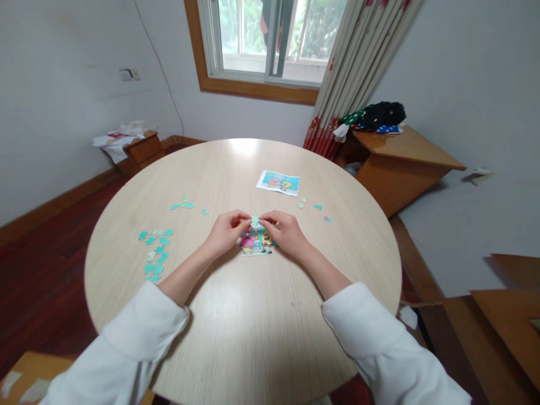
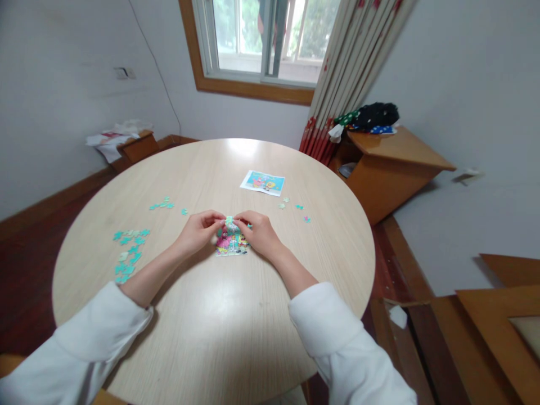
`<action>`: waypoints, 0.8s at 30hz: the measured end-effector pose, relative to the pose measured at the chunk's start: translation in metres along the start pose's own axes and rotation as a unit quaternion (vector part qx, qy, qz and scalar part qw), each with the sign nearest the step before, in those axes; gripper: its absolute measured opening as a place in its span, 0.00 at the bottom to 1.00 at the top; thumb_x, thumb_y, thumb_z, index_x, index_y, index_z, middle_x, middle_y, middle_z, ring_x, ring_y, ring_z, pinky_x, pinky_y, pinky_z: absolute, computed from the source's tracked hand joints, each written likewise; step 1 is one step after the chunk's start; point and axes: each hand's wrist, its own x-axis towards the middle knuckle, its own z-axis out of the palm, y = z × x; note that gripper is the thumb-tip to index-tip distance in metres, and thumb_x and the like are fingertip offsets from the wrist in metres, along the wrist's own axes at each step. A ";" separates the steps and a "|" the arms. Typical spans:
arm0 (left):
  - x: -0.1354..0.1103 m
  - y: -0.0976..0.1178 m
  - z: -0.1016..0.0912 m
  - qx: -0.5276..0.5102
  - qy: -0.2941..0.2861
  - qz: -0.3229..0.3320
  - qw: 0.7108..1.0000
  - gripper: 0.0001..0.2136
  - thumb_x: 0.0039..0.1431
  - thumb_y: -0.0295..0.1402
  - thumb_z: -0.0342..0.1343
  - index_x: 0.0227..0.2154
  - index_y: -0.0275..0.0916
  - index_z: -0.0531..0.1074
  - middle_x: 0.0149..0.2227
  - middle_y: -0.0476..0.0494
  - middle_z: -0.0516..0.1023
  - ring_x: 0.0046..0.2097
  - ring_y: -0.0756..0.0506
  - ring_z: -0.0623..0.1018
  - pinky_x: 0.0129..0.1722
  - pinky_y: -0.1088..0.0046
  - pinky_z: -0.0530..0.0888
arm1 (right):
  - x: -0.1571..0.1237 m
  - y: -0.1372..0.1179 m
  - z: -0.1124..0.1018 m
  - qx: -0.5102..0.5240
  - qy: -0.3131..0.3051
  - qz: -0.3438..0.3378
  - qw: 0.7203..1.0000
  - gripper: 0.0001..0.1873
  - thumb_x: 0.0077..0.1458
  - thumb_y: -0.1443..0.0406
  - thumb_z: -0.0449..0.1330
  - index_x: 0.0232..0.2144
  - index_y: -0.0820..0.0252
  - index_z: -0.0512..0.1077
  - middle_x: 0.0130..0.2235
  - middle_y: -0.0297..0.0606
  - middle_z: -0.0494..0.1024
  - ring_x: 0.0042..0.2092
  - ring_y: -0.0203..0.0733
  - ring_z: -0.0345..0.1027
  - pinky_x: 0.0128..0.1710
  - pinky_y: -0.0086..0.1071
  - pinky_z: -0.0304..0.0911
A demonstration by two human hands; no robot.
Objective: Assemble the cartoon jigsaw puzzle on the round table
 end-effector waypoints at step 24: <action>-0.007 0.012 0.000 0.155 0.055 0.063 0.984 0.06 0.50 0.33 0.55 0.25 0.37 0.74 0.28 0.46 0.78 0.32 0.48 0.74 0.37 0.72 0.70 | -0.002 -0.002 -0.001 -0.016 -0.008 -0.015 1.000 0.09 0.55 0.64 0.56 0.33 0.58 0.77 0.33 0.39 0.79 0.33 0.38 0.69 0.38 0.34 0.63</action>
